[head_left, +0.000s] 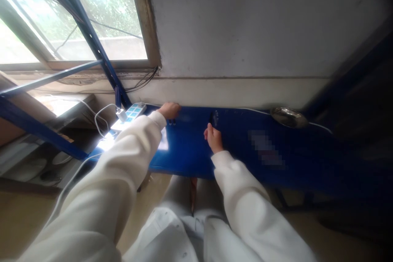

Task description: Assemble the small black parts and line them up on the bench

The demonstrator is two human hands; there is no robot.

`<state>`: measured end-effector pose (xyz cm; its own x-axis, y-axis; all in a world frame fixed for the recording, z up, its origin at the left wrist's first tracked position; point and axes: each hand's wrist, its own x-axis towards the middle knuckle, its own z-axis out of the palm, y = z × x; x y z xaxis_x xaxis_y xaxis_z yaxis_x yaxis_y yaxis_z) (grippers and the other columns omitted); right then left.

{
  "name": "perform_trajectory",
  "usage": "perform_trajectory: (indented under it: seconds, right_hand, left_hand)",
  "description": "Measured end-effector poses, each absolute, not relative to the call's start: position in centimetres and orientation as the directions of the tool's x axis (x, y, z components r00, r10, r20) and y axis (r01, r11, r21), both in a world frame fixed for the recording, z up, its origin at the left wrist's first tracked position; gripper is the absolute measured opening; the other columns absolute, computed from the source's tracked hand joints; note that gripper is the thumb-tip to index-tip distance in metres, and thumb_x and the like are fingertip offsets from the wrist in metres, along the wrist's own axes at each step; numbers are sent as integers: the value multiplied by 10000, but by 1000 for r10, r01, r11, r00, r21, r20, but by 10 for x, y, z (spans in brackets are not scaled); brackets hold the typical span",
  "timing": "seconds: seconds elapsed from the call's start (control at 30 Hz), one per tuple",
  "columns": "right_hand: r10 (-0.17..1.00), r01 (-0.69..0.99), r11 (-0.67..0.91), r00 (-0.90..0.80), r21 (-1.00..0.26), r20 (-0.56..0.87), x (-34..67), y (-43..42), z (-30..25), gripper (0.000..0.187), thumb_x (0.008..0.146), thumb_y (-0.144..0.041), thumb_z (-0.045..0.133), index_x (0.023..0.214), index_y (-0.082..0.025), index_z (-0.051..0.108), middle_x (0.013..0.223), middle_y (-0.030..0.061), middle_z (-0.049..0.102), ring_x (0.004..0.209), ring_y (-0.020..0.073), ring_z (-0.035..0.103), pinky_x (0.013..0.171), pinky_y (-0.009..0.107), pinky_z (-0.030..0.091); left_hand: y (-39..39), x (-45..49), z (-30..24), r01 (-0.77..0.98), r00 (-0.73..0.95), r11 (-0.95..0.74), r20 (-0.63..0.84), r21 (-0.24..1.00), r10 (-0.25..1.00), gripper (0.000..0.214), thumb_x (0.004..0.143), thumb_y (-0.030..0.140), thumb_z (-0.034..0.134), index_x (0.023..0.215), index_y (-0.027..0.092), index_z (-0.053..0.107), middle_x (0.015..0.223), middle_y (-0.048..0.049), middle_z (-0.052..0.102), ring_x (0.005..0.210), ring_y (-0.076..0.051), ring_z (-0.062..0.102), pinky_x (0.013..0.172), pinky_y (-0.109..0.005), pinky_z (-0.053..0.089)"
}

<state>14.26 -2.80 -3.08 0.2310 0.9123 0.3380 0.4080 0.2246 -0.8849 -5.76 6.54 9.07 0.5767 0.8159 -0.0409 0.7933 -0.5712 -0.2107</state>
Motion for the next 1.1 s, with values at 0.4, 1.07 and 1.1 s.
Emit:
perform_trajectory:
  seconds: [0.4,1.07,1.1]
  right_hand:
    - [758,299,193,559,-934,336,146,-27,-27,578,848,-608,198,487,-213,417,409,-23,440,420,111,437,549,249,385]
    - [704,587,-96,611,-804,362,154,-13,-39,359,855,-326,290,776,-160,599,930,127,613,940,227,528,843,379,376]
    - [736,633,-140,581,-761,347,154,-12,-41,320,837,-303,331,825,-156,615,990,135,603,1006,242,504,871,398,362]
  left_hand:
    - [24,29,12,722,684,-691,116,30,720,542,896,251,292,1421,213,162,1206,-113,524,1006,-227,536,801,-323,405]
    - [26,29,-26,579,132,-378,375,722,918,121,752,210,594,850,176,657,770,-54,666,701,-164,607,669,-262,454]
    - [22,24,-28,521,89,-371,384,768,919,105,739,207,606,825,170,654,748,-49,661,682,-154,602,665,-258,456]
